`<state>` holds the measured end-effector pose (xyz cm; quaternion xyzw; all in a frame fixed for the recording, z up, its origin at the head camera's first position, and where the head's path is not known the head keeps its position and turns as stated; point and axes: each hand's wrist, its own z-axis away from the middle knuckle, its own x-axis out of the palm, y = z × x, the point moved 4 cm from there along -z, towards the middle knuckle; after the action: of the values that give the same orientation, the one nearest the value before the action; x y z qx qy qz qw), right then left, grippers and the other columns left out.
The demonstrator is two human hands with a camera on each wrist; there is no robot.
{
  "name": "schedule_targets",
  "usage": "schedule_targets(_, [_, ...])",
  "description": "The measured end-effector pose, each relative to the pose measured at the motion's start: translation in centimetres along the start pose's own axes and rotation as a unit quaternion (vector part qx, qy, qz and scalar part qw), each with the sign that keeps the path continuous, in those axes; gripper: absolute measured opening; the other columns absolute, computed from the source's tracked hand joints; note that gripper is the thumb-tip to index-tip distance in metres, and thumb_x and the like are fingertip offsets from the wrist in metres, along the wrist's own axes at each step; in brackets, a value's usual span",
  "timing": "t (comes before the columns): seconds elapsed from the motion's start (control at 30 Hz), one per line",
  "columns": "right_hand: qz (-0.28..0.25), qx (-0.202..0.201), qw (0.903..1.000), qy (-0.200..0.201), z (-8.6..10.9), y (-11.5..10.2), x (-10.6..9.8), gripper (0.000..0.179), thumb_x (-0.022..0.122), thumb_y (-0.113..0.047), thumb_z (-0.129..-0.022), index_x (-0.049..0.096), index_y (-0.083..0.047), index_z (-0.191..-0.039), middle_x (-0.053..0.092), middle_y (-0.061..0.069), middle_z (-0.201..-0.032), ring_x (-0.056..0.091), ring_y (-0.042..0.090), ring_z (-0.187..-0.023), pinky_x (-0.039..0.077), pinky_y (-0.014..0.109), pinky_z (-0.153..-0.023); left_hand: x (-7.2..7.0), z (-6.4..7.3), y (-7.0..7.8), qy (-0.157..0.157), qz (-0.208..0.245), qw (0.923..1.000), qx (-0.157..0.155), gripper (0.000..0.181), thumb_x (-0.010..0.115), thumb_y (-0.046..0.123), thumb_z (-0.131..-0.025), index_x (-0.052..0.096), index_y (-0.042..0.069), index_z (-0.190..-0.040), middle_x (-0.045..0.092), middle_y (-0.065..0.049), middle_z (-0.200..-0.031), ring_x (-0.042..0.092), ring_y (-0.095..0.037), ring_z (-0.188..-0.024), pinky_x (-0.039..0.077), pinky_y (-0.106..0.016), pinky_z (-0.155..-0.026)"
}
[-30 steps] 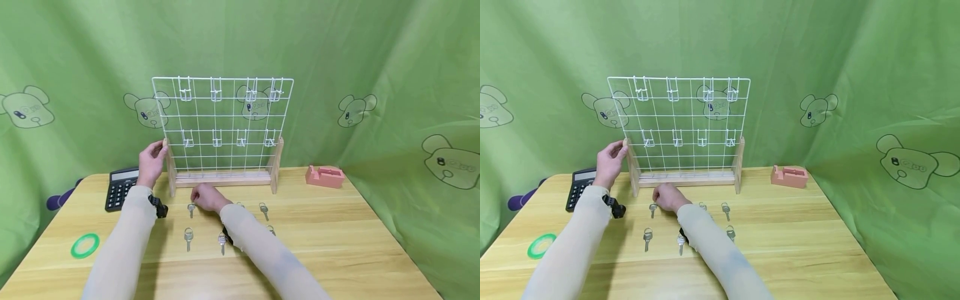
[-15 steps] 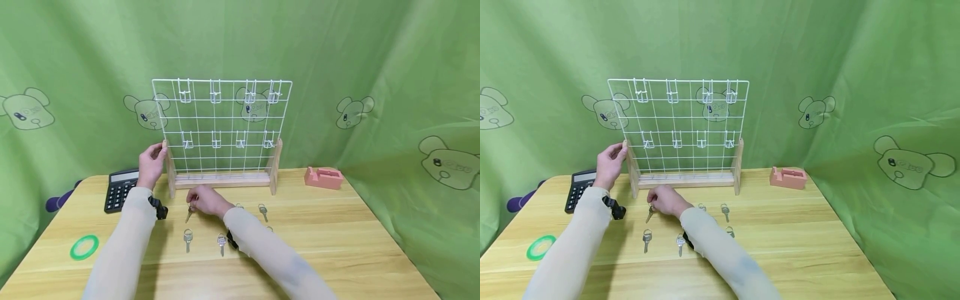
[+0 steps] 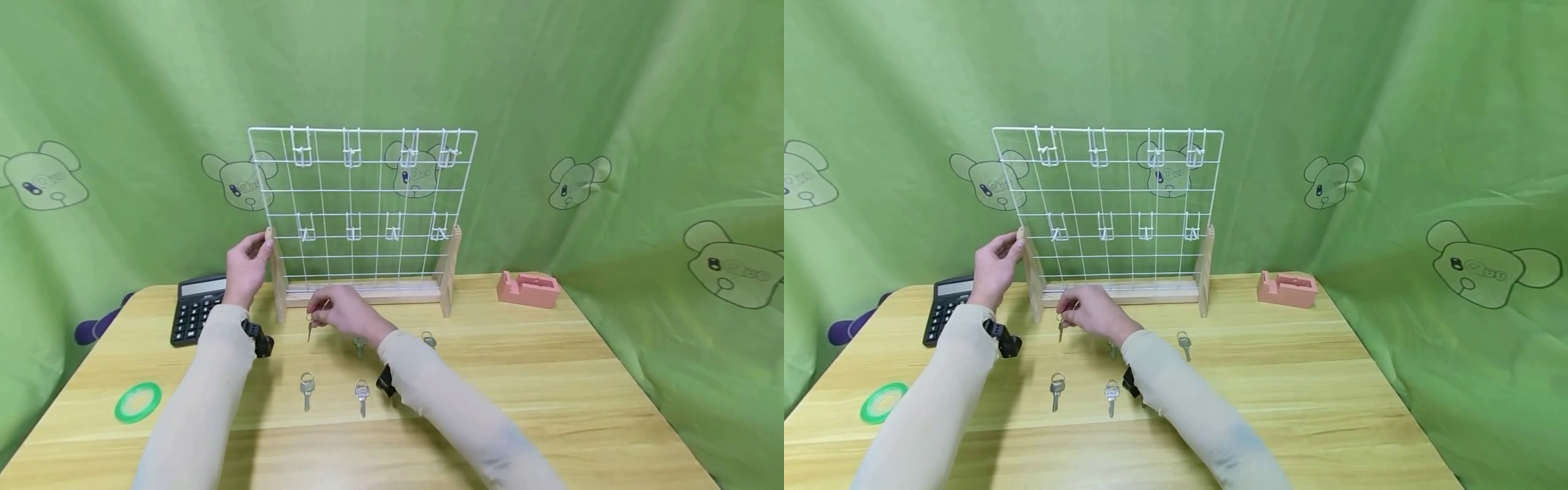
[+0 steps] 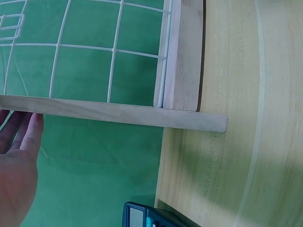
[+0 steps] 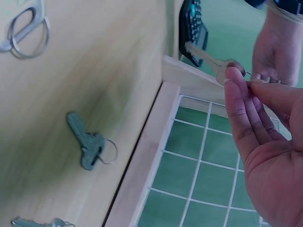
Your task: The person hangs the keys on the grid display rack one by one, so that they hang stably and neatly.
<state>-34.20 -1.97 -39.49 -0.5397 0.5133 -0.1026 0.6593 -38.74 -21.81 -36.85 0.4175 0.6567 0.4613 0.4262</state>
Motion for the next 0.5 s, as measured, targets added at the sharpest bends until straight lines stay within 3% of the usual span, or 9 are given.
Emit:
schedule_targets(0.23, [0.002,-0.007,0.9999,0.009,0.2,-0.9,-1.2,0.009,0.066,0.002,-0.091,0.070,0.000,-0.099,0.067,0.002,-0.085,0.067,0.011,-0.075,0.058,0.026,-0.074,0.0,0.0,0.2,0.000,-0.002,1.0000,0.001,0.044,0.055,0.026,-0.102,0.050,0.006,-0.141,0.054,-0.014,-0.138,0.051,-0.025,-0.124,0.043,-0.033,-0.106])
schedule_targets(0.5, [-0.008,-0.042,0.9989,0.021,0.4,-2.9,-2.7,0.010,0.065,0.004,-0.091,0.069,0.002,-0.100,0.067,0.007,-0.089,0.069,0.019,-0.079,0.059,0.027,-0.074,0.0,-0.1,0.1,0.004,0.005,1.0000,-0.001,0.045,0.055,0.028,-0.102,0.050,0.005,-0.141,0.054,-0.015,-0.138,0.051,-0.025,-0.124,0.043,-0.032,-0.106])
